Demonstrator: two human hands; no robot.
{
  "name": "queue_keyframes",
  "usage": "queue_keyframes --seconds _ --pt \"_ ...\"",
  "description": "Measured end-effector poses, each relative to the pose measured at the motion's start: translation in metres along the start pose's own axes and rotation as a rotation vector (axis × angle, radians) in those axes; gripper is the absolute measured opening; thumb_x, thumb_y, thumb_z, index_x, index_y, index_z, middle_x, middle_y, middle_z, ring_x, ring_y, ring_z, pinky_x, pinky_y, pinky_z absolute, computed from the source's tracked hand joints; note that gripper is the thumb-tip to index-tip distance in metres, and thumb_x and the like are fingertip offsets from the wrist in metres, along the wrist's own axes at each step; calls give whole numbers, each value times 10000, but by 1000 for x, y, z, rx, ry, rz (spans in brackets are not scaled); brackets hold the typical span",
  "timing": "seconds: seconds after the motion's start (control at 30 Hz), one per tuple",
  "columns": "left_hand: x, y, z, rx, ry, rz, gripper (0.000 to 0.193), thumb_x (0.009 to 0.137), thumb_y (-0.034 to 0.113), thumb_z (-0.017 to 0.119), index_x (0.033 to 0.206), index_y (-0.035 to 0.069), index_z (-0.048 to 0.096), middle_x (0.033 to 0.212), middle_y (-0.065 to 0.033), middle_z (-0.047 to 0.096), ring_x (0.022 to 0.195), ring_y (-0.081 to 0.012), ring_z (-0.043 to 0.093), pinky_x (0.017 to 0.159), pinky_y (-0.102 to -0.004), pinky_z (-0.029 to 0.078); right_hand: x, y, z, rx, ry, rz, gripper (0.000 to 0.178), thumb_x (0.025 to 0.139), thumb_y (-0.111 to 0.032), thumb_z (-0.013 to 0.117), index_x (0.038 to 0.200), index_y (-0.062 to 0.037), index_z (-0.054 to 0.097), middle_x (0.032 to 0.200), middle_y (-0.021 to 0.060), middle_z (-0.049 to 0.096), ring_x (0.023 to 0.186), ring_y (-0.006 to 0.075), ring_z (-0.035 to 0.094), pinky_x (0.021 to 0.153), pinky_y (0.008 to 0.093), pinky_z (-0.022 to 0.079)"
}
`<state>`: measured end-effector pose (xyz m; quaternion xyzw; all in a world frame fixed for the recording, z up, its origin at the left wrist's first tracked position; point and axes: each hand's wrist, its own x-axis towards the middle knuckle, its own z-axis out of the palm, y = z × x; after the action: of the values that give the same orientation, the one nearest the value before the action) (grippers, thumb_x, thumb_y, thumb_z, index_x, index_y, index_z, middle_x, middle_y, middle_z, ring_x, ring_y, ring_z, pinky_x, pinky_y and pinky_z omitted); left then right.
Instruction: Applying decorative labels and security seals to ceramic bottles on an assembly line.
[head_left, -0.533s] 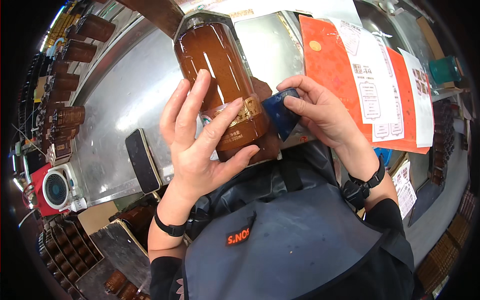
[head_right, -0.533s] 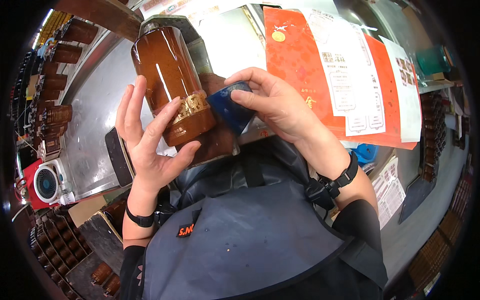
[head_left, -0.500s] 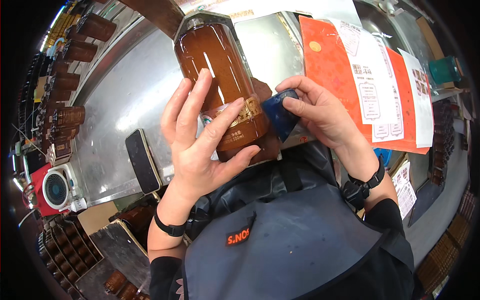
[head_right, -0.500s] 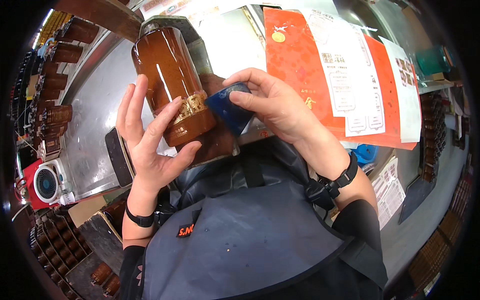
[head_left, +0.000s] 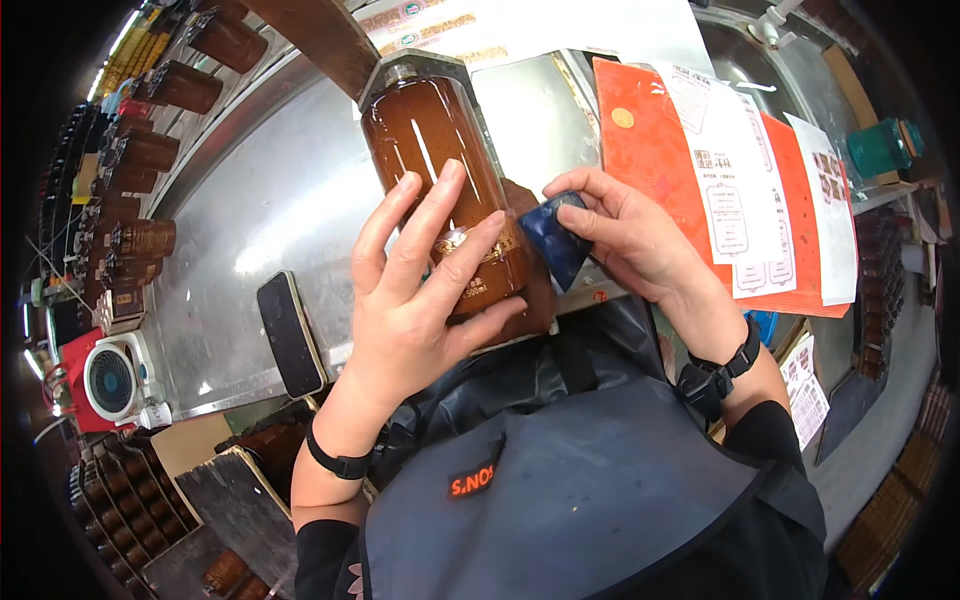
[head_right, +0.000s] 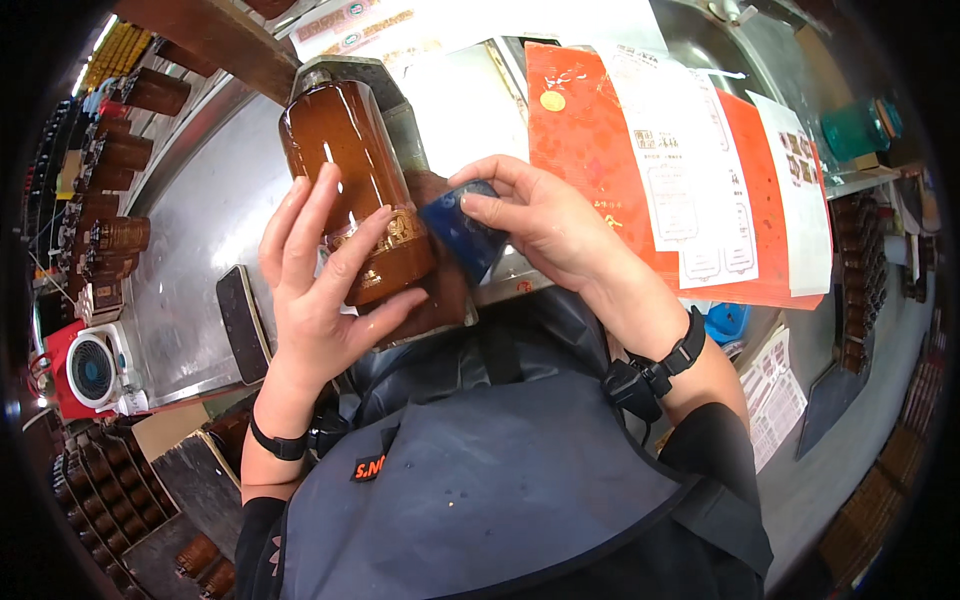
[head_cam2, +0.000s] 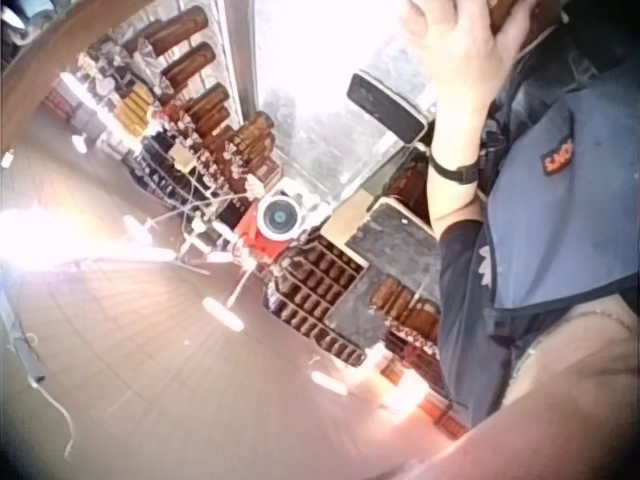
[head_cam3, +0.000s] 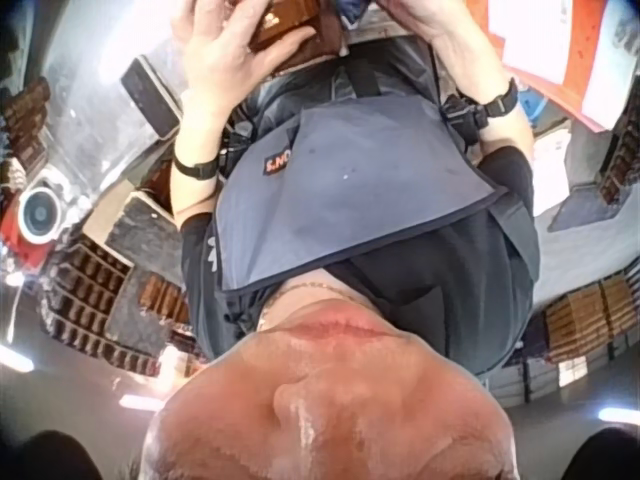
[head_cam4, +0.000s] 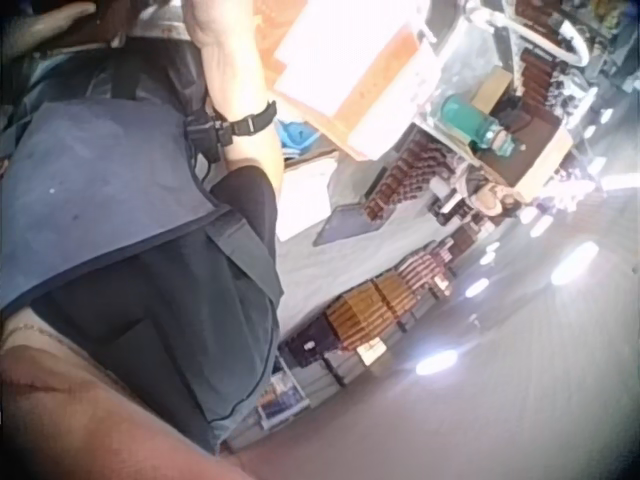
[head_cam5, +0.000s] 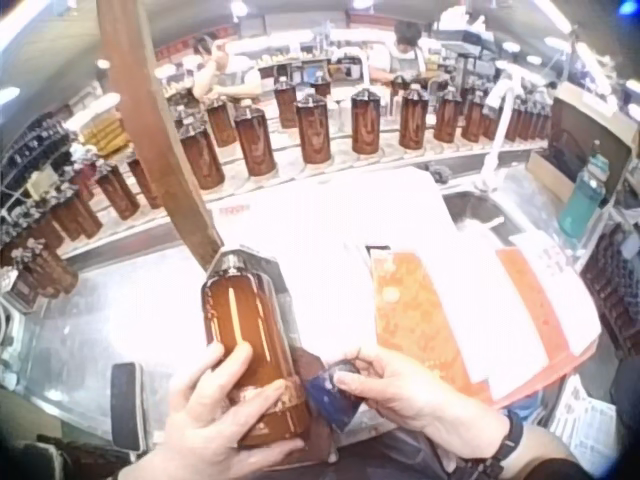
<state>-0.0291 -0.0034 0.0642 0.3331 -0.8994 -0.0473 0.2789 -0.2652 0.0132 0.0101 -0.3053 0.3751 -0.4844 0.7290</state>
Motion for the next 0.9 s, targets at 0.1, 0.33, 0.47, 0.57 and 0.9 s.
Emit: queue_keyframes --seconds 0.1,0.33,0.47,0.57,0.9 --pt "0 -1 -1 -5 -10 -4 700 542 107 842 1212 160 646 1447 -83 445 1317 -321 382 1063 -409 381 -2 -4 3 52 -81 59 260 933 -106 618 1176 -30 565 1034 44 635 941 89 591 834 234 471" --pt "-9 -9 8 -17 65 34 575 661 196 821 1203 126 644 1407 -161 478 1295 -342 425 1057 -421 364 5 -8 2 82 -95 80 204 943 -112 604 1126 -23 596 1010 43 646 934 94 597 834 232 472" --pt "-13 -13 13 -62 122 36 552 679 202 816 1198 116 647 1403 -173 476 1294 -351 426 1060 -424 360 10 -10 12 -208 3 37 151 930 -124 625 1035 -17 642 973 38 661 909 85 607 814 228 476" --pt "-16 -15 14 -60 135 14 668 671 214 830 1280 95 583 1429 -191 435 1310 -366 402 1064 -430 353 7 -12 32 -290 50 17 160 914 -141 653 1007 -11 650 926 25 664 828 77 604 773 219 477" --pt "-33 -21 17 -465 24 -296 1252 619 350 891 1493 -38 84 1507 -287 191 1400 -430 228 1124 -463 271 -2 -42 44 -435 73 -65 78 890 -105 646 873 -49 594 786 0 609 655 41 544 619 190 443"
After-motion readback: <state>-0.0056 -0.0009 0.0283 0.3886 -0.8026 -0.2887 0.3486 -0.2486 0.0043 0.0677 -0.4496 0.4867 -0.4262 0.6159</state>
